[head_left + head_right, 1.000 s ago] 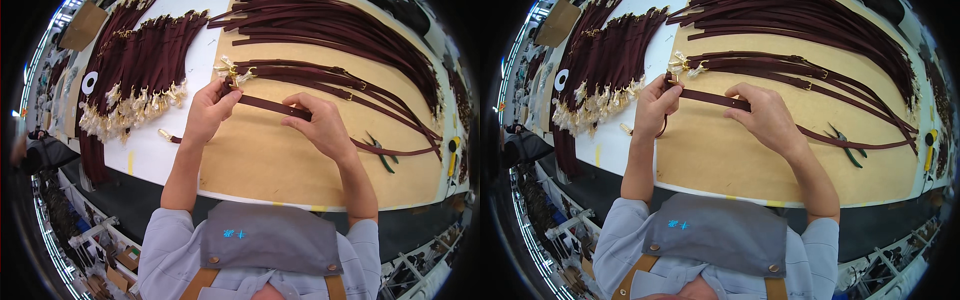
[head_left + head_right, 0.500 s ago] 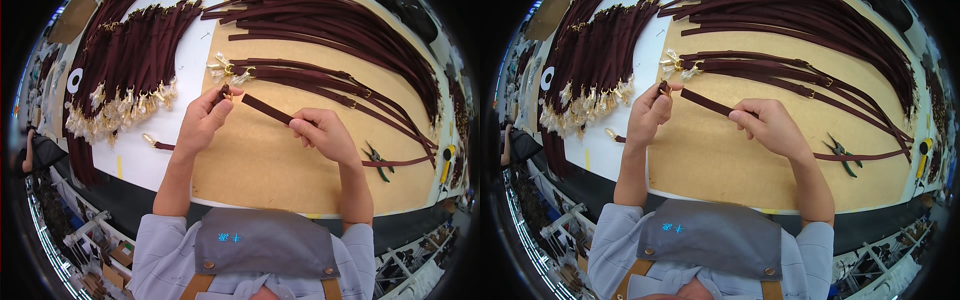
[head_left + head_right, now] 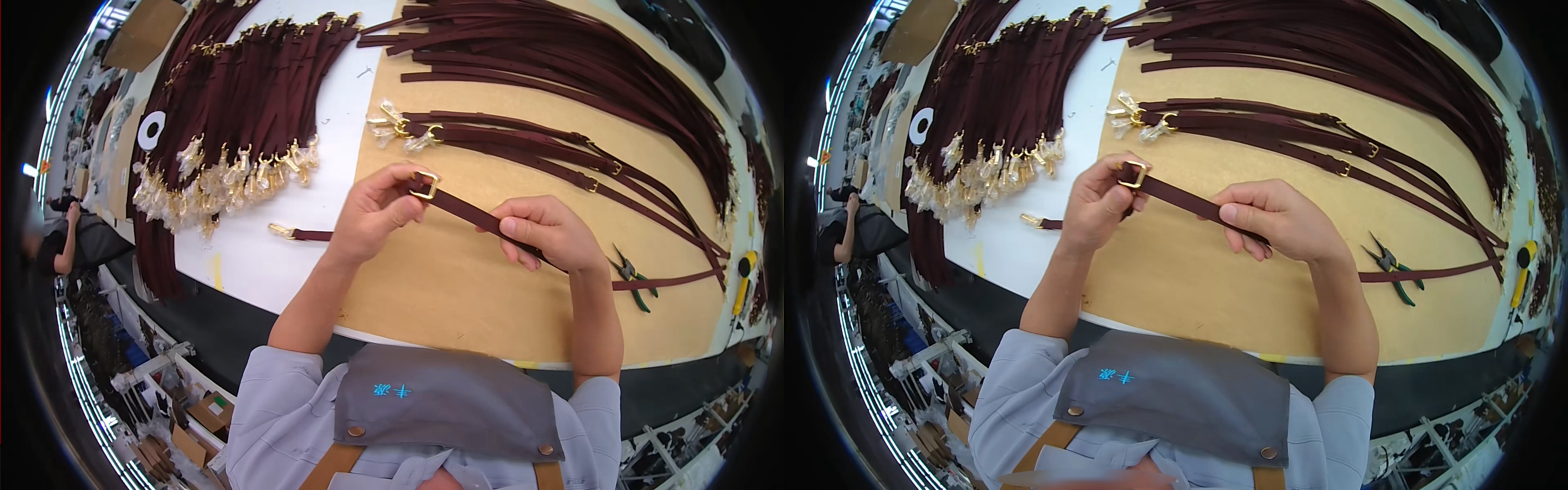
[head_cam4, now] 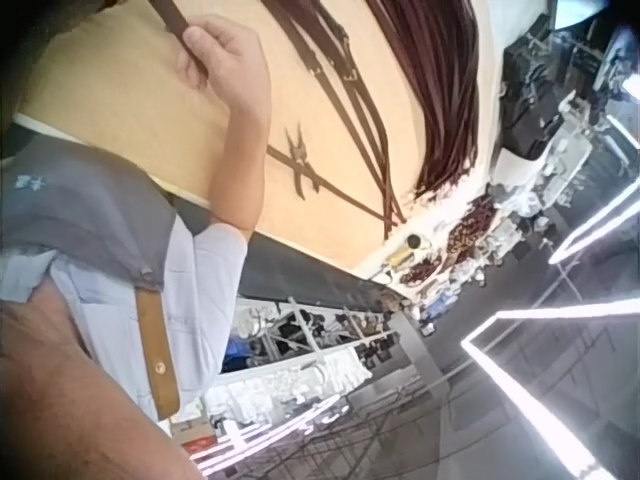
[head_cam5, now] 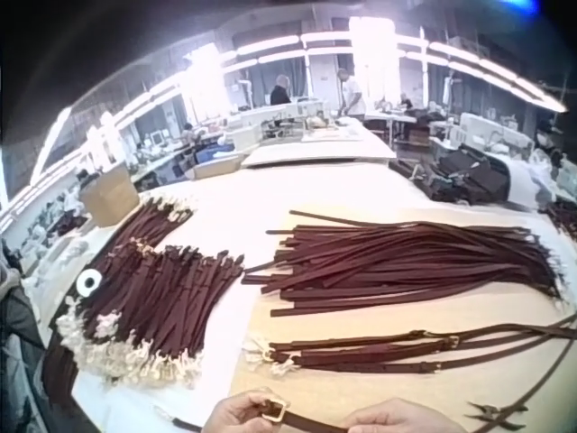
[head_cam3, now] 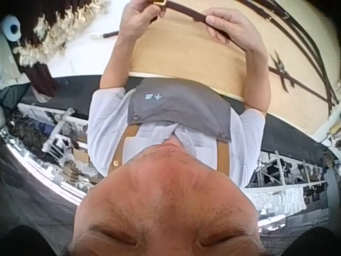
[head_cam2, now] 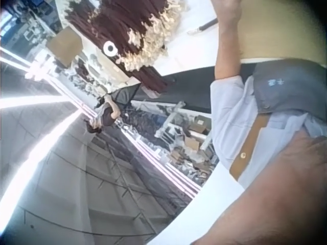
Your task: Assemble leather straps with metal buckles and hardware at a factory workstation.
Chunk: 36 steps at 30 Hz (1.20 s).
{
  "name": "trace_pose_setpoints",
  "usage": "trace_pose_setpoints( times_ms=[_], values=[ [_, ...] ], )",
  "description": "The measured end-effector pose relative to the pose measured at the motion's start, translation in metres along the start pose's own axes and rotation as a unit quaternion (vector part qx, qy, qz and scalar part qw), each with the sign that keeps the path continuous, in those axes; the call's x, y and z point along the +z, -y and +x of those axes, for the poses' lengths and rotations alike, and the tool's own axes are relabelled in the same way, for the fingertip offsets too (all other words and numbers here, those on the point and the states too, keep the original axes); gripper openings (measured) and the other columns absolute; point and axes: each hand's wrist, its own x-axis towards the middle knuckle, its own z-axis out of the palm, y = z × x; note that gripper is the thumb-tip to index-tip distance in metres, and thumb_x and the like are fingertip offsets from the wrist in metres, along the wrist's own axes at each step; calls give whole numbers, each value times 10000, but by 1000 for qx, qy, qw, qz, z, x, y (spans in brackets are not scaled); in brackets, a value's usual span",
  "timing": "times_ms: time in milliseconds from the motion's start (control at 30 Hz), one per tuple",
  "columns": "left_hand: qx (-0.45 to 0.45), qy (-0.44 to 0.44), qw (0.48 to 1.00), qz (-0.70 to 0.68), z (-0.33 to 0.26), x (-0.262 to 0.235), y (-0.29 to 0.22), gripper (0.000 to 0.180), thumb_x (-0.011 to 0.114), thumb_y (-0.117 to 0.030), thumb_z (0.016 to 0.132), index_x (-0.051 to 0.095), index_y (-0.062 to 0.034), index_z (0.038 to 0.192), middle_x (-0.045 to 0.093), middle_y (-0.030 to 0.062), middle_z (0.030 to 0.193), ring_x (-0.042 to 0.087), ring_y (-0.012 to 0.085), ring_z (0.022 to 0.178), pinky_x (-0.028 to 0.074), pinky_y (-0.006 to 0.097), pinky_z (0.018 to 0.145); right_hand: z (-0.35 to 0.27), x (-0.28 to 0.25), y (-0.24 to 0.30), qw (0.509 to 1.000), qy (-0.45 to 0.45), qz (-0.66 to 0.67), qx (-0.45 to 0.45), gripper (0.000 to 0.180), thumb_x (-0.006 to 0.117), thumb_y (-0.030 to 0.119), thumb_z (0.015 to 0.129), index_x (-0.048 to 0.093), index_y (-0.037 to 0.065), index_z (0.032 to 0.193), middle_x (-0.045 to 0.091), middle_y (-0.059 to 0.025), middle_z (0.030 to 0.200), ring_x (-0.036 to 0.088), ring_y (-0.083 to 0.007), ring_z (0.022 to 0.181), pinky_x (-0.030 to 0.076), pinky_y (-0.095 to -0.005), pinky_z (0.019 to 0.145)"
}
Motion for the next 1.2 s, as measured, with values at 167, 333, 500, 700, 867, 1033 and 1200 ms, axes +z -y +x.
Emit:
trace_pose_setpoints(
  times_ms=[167, 333, 500, 700, 867, 1033, 1200],
  values=[
    [-6, 34, 999, -5, 0, 6, 0, 553, 685, -322, 878, 529, 1, 1299, 553, 5, 790, 489, 95, 674, 391, 233, 602, -2, -2, -4, 998, 30, 35, -43, 252, 499, 192, 992, 649, -7, 1031, 577, 11, 635, 470, -27, 466, 346, -180, 425],
    [16, 55, 996, -74, -1, 11, 9, 590, 653, -357, 894, 501, -21, 1354, 526, 1, 735, 462, 90, 644, 378, 226, 577, -3, 0, -4, 994, 63, 51, -69, 263, 500, 198, 993, 654, -13, 1022, 567, 13, 619, 462, -25, 466, 343, -179, 429],
    [12, 88, 996, -27, -3, 23, 0, 371, 594, -201, 949, 591, -33, 1279, 538, -15, 784, 467, 68, 656, 404, 205, 590, 2, 3, -6, 995, 67, 31, -66, 259, 499, 200, 995, 644, -12, 1015, 564, 10, 614, 462, -29, 460, 356, -179, 442],
    [71, 98, 991, -49, 7, 27, -9, 355, 640, -104, 894, 628, -64, 1246, 567, -4, 853, 494, 63, 674, 422, 206, 581, 1, 10, -4, 994, 40, 53, -83, 268, 525, 234, 983, 586, -18, 914, 554, -23, 587, 444, -59, 420, 352, -201, 414],
    [58, 93, 993, 42, 10, 40, -13, 365, 718, -123, 838, 655, -40, 1188, 569, 3, 837, 526, 88, 742, 423, 237, 634, -6, 6, -5, 989, 62, 84, -104, 241, 515, 224, 991, 585, 3, 925, 568, -14, 610, 462, -51, 445, 367, -189, 421],
    [38, 78, 958, 273, 13, 63, -17, 340, 717, -74, 818, 671, -44, 1154, 579, 14, 808, 523, 111, 757, 426, 274, 681, -10, 12, -2, 986, -71, 42, -144, 241, 536, 266, 982, 578, 37, 917, 546, -6, 612, 432, -43, 454, 343, -193, 422],
    [115, 76, 947, 288, 23, 94, -15, 335, 672, -107, 871, 638, -37, 1196, 579, 31, 806, 521, 118, 758, 435, 281, 674, -16, 28, 9, 924, -314, -125, -179, 293, 471, 259, 1001, 600, -4, 1001, 594, -29, 742, 509, -61, 614, 416, -226, 540]
  ],
)
